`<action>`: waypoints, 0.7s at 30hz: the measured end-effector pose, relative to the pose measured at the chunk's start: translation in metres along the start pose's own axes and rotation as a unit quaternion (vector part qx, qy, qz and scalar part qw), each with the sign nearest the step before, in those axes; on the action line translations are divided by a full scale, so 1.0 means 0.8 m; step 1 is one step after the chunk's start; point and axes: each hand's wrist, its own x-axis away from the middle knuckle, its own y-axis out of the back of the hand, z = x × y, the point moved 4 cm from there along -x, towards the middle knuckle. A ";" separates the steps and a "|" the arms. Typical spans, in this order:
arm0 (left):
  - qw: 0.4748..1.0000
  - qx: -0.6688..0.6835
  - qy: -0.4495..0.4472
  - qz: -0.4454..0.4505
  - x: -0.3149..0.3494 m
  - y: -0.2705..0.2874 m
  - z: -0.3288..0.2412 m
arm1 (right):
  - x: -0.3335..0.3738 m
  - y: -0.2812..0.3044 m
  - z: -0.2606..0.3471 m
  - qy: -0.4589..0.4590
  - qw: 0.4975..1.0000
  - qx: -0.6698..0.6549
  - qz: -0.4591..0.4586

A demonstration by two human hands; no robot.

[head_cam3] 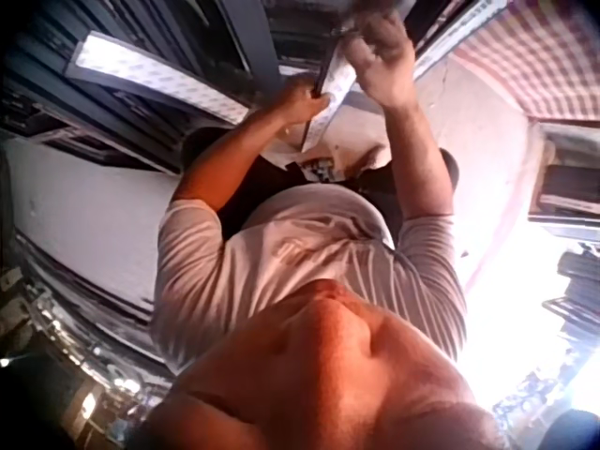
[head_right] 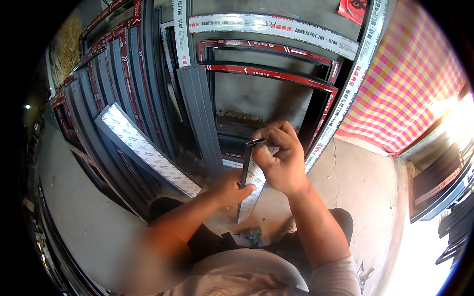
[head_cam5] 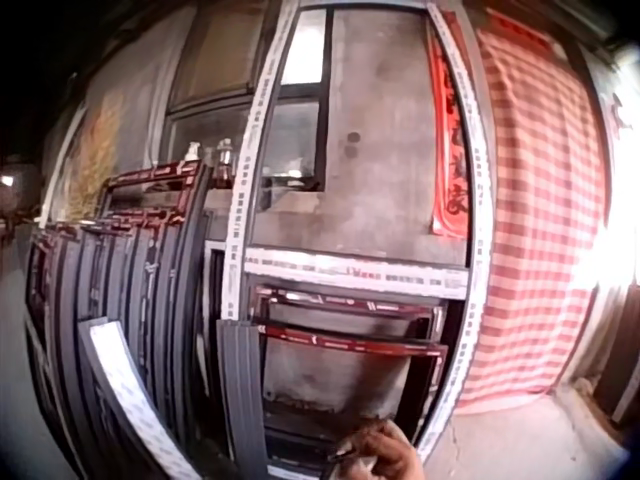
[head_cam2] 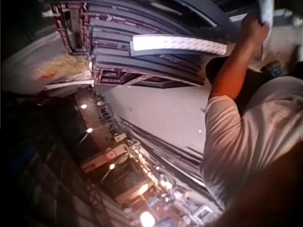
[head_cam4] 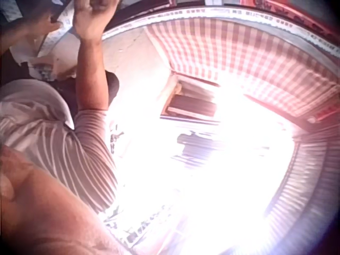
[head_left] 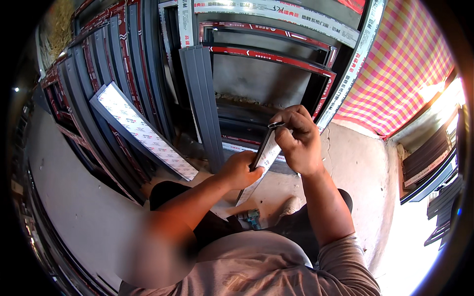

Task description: The person sits on the floor and repeatedly peels protective film off long gray aluminum profiles. They handle each profile one at a time, remove the film, and place the cleaned profiles into a vertical rack.

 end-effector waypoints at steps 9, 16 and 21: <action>0.935 0.319 0.015 0.152 0.002 -0.012 0.013 | 0.014 -0.014 0.019 0.051 0.996 -0.039 0.065; 0.956 0.262 -0.051 0.119 0.002 -0.019 0.013 | 0.013 -0.010 0.017 0.155 0.987 0.032 -0.013; 0.953 0.283 -0.034 0.097 -0.009 -0.020 0.033 | 0.051 0.008 -0.022 -0.071 0.983 -0.163 -0.033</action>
